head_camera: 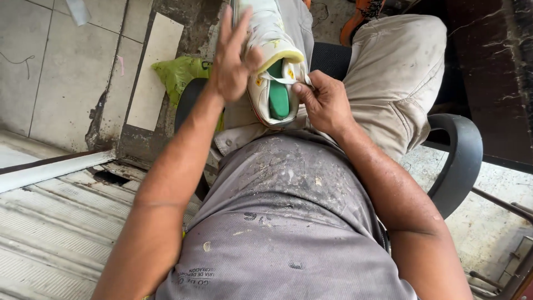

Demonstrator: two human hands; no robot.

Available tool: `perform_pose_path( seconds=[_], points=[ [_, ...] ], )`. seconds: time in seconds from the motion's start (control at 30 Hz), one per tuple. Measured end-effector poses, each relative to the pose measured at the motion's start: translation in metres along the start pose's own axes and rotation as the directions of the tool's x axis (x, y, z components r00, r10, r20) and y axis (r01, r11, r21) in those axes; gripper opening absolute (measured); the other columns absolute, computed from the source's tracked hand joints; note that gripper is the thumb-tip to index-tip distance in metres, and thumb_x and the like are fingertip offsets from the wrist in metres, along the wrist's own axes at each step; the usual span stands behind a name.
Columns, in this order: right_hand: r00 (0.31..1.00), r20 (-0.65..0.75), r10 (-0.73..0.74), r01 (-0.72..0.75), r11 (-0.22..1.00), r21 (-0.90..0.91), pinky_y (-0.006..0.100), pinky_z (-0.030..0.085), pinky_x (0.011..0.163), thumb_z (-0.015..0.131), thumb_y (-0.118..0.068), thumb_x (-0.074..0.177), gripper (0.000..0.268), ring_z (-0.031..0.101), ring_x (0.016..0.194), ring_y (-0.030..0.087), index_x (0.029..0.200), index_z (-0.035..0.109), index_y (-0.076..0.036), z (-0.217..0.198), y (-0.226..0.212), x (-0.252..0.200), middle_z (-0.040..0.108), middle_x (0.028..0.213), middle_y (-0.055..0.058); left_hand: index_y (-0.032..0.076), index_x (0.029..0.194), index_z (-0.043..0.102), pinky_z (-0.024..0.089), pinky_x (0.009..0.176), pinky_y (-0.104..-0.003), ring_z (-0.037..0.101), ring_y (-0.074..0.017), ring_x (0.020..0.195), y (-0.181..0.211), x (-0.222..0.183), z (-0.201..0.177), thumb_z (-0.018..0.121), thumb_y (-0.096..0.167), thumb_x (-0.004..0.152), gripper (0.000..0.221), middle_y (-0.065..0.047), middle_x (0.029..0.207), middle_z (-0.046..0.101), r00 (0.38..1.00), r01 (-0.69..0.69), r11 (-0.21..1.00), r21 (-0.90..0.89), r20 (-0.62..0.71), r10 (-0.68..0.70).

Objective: Hammering the sole of a sneaker and then lacing it up

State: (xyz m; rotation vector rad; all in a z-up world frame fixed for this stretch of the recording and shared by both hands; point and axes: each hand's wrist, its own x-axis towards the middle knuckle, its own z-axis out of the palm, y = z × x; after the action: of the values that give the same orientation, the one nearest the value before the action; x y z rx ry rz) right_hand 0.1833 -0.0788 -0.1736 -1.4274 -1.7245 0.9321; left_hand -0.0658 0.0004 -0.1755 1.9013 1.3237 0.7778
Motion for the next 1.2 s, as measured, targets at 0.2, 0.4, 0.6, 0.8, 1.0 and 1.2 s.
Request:
perform_pose_path(
  seconds=[0.2, 0.4, 0.6, 0.8, 1.0, 1.2],
  points=[
    [0.994, 0.073, 0.077, -0.105, 0.836, 0.538, 0.022, 0.057, 0.054, 0.058, 0.003, 0.107, 0.022, 0.063, 0.058, 0.01, 0.091, 0.064, -0.01, -0.08, -0.047, 0.017, 0.064, 0.073, 0.002, 0.025, 0.163, 0.03, 0.035, 0.126, -0.07, 0.028, -0.0449, 0.158, 0.016, -0.038, 0.009, 0.052, 0.095, 0.076, 0.114, -0.024, 0.168, 0.015, 0.988, -0.136, 0.975, 0.177, -0.048, 0.147],
    [0.886, -0.455, -0.091, 0.336, 0.802, 0.493, 0.034, 0.041, 0.062, 0.063, -0.009, 0.097, 0.031, 0.054, 0.074, 0.024, 0.124, 0.048, -0.014, -0.09, -0.033, 0.022, 0.056, 0.09, 0.011, 0.017, 0.153, 0.038, 0.044, 0.113, -0.063, 0.044, -0.0443, 0.141, 0.041, -0.033, 0.016, 0.079, 0.061, 0.077, 0.097, -0.026, 0.153, 0.035, 0.991, 0.041, 0.974, 0.224, -0.133, -0.012],
    [0.992, 0.112, 0.062, -0.084, 0.976, 0.202, 0.028, 0.052, 0.072, 0.068, -0.036, 0.1, 0.047, 0.052, 0.095, 0.013, 0.13, 0.045, -0.008, 0.001, -0.029, 0.026, 0.051, 0.11, 0.003, 0.01, 0.142, 0.055, 0.052, 0.098, -0.051, 0.056, -0.036, 0.116, 0.048, -0.027, 0.007, 0.086, 0.061, 0.08, 0.085, -0.013, 0.124, 0.049, 0.979, -0.012, 0.965, 0.263, -0.193, 0.065],
    [0.993, 0.053, -0.104, 0.111, 0.98, -0.163, 0.05, 0.038, 0.057, 0.053, -0.008, 0.101, 0.014, 0.053, 0.062, 0.034, 0.11, 0.044, -0.006, 0.014, -0.018, 0.031, 0.06, 0.077, 0.013, 0.006, 0.147, 0.051, 0.063, 0.093, -0.041, 0.07, -0.0312, 0.112, 0.026, -0.038, -0.006, 0.082, 0.032, 0.091, 0.069, -0.013, 0.136, 0.062, 0.992, 0.031, 0.994, 0.103, -0.124, -0.018],
    [0.997, 0.034, 0.07, -0.07, 0.997, -0.015, 0.038, 0.047, 0.074, 0.054, -0.076, 0.083, 0.084, 0.052, 0.091, 0.018, 0.126, 0.046, -0.005, 0.013, -0.052, 0.026, 0.047, 0.107, 0.008, 0.005, 0.147, 0.053, 0.061, 0.086, -0.041, 0.06, -0.0252, 0.099, 0.022, -0.036, 0.013, 0.081, 0.04, 0.094, 0.069, -0.01, 0.109, 0.056, 0.978, -0.086, 0.966, 0.244, -0.166, 0.129],
    [0.995, 0.087, 0.055, -0.068, 0.985, 0.16, 0.029, 0.047, 0.072, 0.076, -0.046, 0.091, 0.055, 0.049, 0.093, 0.01, 0.117, 0.047, -0.008, 0.01, -0.027, 0.032, 0.05, 0.106, 0.003, 0.0, 0.137, 0.062, 0.06, 0.079, -0.042, 0.064, -0.0262, 0.09, 0.037, -0.033, 0.001, 0.074, 0.017, 0.088, 0.054, -0.009, 0.101, 0.058, 0.962, -0.16, 0.963, 0.219, -0.186, 0.202]
  ],
)
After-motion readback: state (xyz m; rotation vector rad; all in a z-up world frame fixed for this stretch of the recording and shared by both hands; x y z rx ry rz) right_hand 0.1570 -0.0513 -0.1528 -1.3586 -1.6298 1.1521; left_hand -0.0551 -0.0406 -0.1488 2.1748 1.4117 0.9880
